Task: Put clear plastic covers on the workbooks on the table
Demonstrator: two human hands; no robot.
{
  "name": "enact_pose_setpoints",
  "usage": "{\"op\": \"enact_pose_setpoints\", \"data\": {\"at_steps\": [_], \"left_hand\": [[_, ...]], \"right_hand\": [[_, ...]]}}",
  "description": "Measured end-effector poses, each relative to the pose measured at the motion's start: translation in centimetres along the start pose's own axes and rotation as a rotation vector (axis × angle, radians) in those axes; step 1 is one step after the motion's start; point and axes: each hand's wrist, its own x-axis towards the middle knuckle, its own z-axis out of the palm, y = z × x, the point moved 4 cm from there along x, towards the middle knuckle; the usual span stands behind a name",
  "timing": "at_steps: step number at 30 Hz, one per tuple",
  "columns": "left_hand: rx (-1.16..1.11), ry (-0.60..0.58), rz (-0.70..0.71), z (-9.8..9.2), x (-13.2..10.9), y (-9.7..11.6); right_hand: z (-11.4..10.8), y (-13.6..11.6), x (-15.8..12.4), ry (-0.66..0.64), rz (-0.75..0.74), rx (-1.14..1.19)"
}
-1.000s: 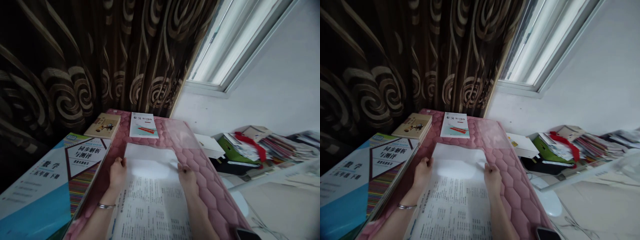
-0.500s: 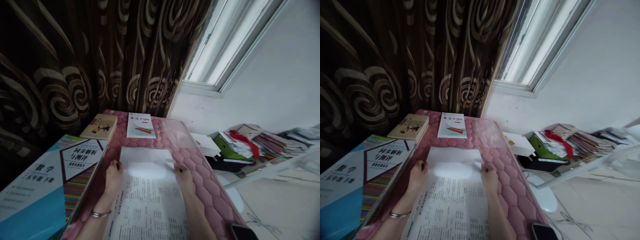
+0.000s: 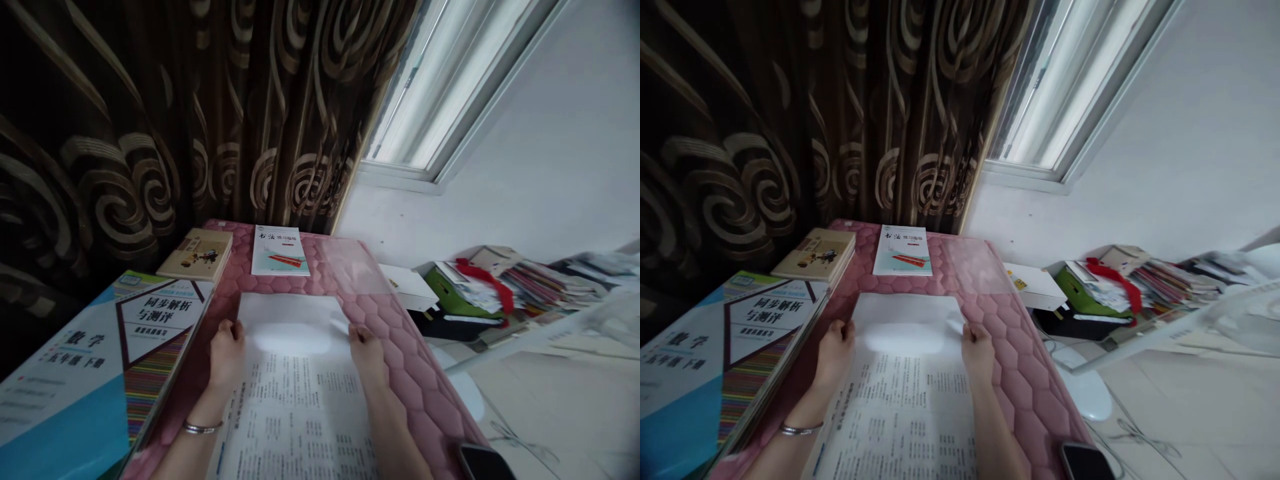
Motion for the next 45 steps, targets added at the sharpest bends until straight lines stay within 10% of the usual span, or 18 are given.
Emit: {"op": "enact_pose_setpoints", "data": {"at_steps": [45], "left_hand": [[0.029, -0.047, -0.027, 0.9, 0.8, 0.5]], "right_hand": [[0.7, -0.4, 0.4, -0.023, 0.149, -0.282]]}}
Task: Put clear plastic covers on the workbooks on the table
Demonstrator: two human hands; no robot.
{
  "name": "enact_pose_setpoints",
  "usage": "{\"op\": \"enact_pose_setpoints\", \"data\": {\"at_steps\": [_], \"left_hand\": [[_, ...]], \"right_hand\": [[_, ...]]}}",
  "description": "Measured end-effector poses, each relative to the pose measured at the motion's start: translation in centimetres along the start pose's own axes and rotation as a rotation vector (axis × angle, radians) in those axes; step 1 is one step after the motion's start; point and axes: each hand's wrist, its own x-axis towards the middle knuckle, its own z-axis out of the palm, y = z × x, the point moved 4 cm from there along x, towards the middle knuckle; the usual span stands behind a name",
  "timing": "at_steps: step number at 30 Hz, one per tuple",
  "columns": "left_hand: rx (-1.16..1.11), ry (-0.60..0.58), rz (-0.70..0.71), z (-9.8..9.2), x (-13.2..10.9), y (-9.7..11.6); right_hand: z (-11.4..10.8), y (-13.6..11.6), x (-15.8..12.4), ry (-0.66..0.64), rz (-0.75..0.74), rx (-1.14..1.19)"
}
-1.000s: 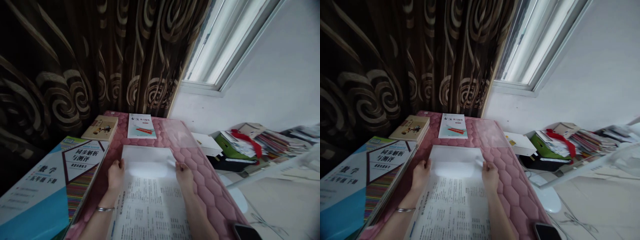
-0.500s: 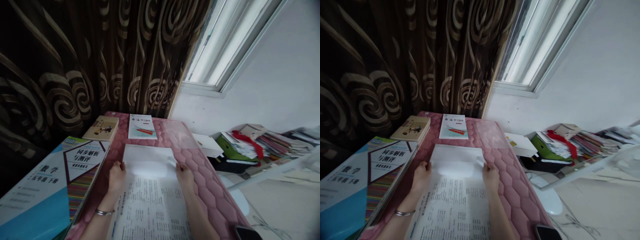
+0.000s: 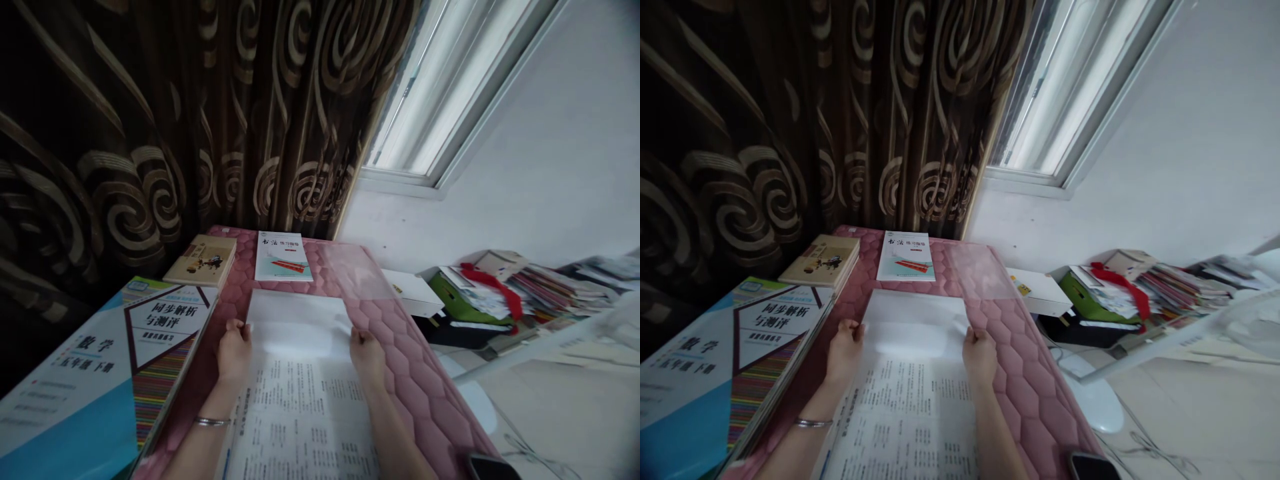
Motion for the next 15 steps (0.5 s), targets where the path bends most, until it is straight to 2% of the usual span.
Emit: {"op": "enact_pose_setpoints", "data": {"at_steps": [10, 15], "left_hand": [[-0.025, 0.030, 0.005, 0.3, 0.1, -0.2], [-0.014, 0.014, -0.003, 0.1, 0.0, -0.1]], "right_hand": [[0.2, -0.1, 0.1, 0.017, 0.006, 0.022], [0.2, 0.8, -0.1, 0.107, 0.003, 0.218]]}}
